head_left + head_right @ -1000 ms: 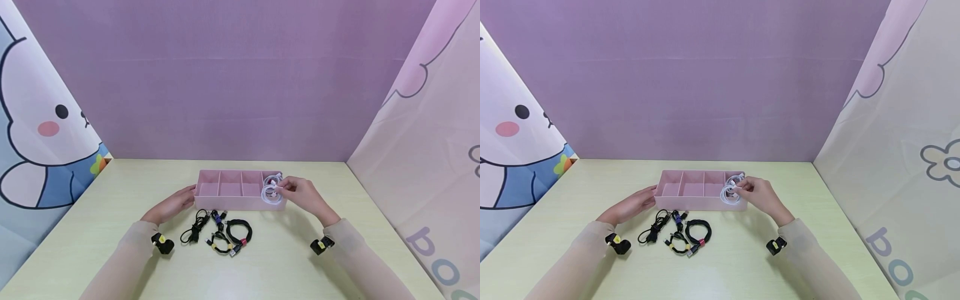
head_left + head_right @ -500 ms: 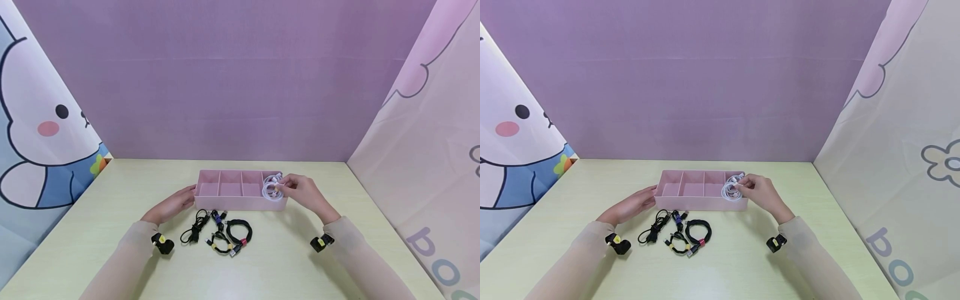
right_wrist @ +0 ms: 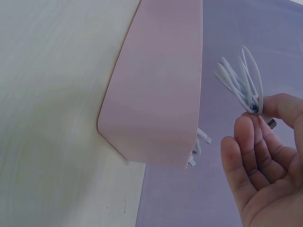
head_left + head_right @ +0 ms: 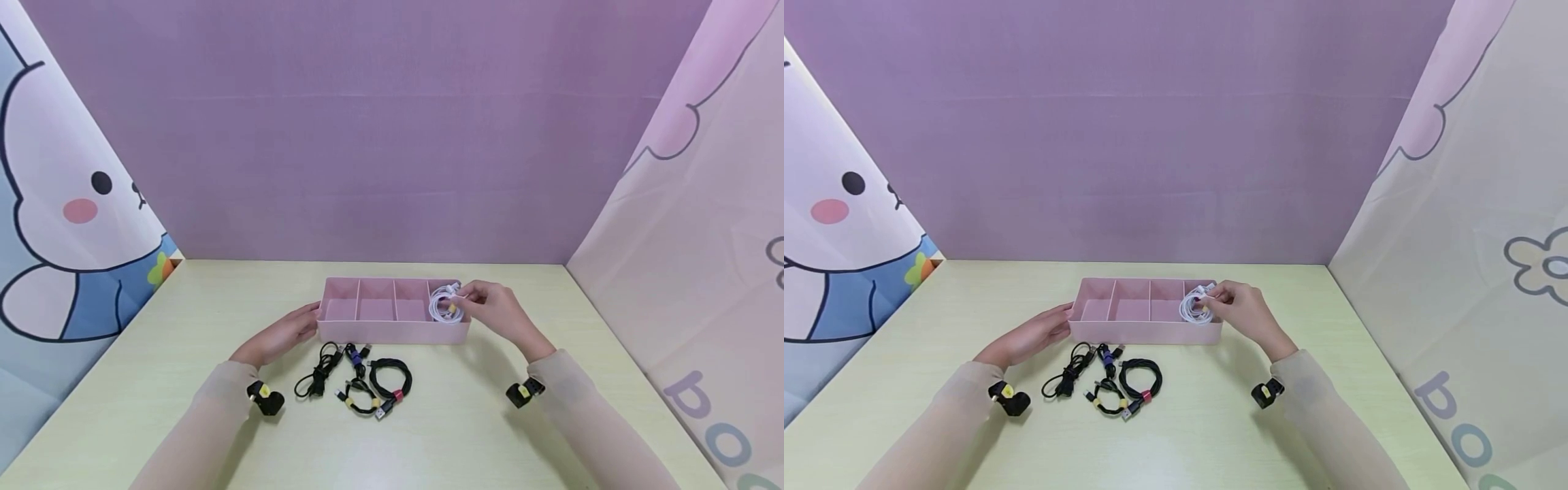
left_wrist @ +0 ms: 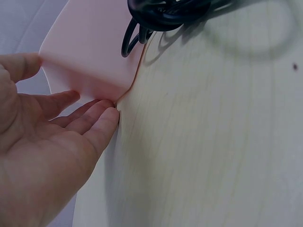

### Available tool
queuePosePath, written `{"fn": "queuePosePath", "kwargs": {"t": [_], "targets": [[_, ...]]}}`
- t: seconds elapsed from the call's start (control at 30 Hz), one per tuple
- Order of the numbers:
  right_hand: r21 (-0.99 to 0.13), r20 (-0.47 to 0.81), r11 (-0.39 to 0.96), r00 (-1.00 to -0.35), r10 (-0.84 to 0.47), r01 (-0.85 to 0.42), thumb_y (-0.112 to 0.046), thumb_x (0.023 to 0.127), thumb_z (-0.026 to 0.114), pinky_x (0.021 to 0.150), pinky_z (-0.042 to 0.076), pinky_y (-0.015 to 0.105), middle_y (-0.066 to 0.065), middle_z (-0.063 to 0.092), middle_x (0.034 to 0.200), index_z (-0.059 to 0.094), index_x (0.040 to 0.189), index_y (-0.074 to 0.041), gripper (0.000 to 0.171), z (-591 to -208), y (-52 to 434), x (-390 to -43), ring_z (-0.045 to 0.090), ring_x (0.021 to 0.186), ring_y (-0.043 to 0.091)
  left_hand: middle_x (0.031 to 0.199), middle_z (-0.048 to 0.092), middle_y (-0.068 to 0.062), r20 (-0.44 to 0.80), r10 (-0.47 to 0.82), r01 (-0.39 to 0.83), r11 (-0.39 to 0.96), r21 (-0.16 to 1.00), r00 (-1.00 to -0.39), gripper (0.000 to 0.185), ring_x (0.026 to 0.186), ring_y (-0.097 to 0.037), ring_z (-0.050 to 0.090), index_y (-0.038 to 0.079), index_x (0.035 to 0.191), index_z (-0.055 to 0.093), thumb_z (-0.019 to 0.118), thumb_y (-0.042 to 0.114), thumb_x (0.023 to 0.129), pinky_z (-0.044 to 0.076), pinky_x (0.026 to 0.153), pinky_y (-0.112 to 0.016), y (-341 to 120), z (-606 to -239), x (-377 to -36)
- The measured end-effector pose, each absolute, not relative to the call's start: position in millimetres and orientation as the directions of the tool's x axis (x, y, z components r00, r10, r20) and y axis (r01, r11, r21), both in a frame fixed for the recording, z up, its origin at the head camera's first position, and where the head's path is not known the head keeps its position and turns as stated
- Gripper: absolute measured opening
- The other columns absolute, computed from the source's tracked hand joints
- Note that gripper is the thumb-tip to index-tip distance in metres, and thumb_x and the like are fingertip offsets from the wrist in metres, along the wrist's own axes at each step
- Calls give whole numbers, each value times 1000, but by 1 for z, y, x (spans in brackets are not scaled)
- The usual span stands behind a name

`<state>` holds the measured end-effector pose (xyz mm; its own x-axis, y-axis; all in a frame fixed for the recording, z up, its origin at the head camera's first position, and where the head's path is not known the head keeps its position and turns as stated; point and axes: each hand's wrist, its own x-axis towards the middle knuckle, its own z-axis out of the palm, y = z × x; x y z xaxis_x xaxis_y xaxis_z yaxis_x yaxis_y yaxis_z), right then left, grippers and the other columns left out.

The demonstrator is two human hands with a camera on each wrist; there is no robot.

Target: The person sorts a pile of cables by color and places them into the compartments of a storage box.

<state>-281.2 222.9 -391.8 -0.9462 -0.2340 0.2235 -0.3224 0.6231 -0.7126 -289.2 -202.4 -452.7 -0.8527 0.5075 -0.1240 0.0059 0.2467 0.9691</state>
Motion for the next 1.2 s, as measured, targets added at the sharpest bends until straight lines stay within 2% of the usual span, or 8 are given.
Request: {"fn": "queuePosePath", "kwargs": {"t": [0.43, 0.97, 1.2], "targets": [[-710, 201, 639, -954, -221, -298, -31, 94, 72, 63, 49, 31, -1, 68, 79, 74, 102, -11, 22, -395, 226, -288, 59, 70, 18, 162, 20, -24, -124, 511, 7, 247, 969, -851, 59, 147, -39, 23, -1, 159, 6, 27, 29, 113, 22, 121, -47, -202, -452, -288], [-696, 193, 660, -960, -204, -281, -30, 95, 71, 64, 51, 32, 1, 67, 80, 73, 102, -10, 22, -393, 228, -295, 59, 73, 18, 162, 20, -23, -125, 512, 5, 245, 970, -850, 60, 148, -39, 23, -1, 159, 6, 28, 29, 112, 22, 121, -47, -201, -450, -287], [-698, 198, 662, -962, -190, -274, -30, 95, 71, 63, 50, 32, 1, 67, 80, 74, 102, -10, 21, -394, 229, -298, 59, 72, 18, 162, 20, -23, -124, 512, 8, 248, 969, -850, 57, 147, -38, 23, -1, 159, 6, 26, 25, 113, 22, 121, -47, -201, -450, -287]]}}
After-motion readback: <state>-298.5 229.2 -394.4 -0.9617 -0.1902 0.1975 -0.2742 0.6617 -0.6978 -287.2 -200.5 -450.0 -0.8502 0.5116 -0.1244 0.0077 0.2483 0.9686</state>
